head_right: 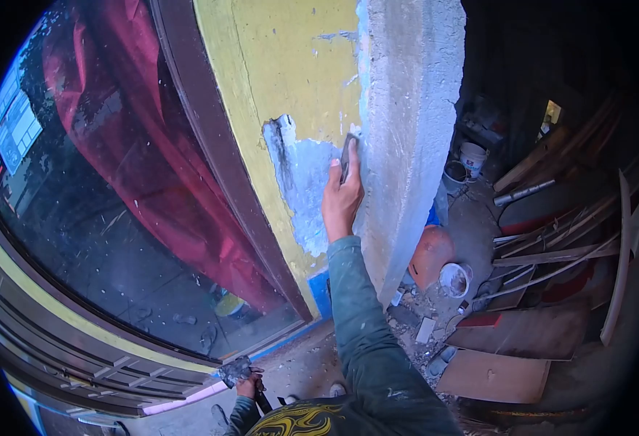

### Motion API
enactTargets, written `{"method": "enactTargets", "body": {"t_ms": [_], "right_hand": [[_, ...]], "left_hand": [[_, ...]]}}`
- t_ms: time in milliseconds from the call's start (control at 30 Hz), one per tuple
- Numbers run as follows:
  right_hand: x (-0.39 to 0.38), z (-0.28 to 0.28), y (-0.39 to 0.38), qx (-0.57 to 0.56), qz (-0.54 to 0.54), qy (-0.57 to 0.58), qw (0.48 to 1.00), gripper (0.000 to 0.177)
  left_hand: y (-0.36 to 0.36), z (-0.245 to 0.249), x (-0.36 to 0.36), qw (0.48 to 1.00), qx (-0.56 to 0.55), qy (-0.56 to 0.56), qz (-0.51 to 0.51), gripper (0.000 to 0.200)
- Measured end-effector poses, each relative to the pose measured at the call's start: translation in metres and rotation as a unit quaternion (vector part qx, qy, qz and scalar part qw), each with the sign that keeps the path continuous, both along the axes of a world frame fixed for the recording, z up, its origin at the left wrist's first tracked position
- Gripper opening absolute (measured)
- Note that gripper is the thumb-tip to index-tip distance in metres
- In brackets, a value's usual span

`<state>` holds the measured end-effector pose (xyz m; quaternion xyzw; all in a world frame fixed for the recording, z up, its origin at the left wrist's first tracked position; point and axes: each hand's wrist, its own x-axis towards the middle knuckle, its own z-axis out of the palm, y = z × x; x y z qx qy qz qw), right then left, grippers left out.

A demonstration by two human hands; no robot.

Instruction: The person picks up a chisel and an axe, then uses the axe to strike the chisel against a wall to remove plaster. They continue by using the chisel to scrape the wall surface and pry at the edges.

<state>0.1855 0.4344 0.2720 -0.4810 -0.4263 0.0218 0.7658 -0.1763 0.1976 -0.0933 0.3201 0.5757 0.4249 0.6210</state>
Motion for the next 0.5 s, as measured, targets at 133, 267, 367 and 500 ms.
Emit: {"method": "enactTargets", "body": {"t_ms": [133, 267, 367, 500], "right_hand": [[-0.002, -0.023, 0.001, -0.015, -0.007, -0.078, 0.997, 0.047], [0.028, -0.001, 0.016, -0.019, -0.017, -0.014, 1.0, 0.047], [0.032, 0.021, 0.015, 0.027, -0.036, -0.159, 0.986, 0.047], [0.056, 0.067, 0.016, 0.028, -0.043, -0.151, 0.987, 0.046]], "left_hand": [[0.009, -0.006, 0.007, 1.0, 0.001, 0.008, -0.017, 0.019], [0.006, 0.0, 0.012, 0.999, 0.005, 0.023, -0.025, 0.018], [0.01, -0.002, 0.021, 1.0, -0.002, 0.019, -0.018, 0.017], [0.011, -0.009, 0.021, 1.0, -0.003, 0.025, -0.01, 0.016]]}}
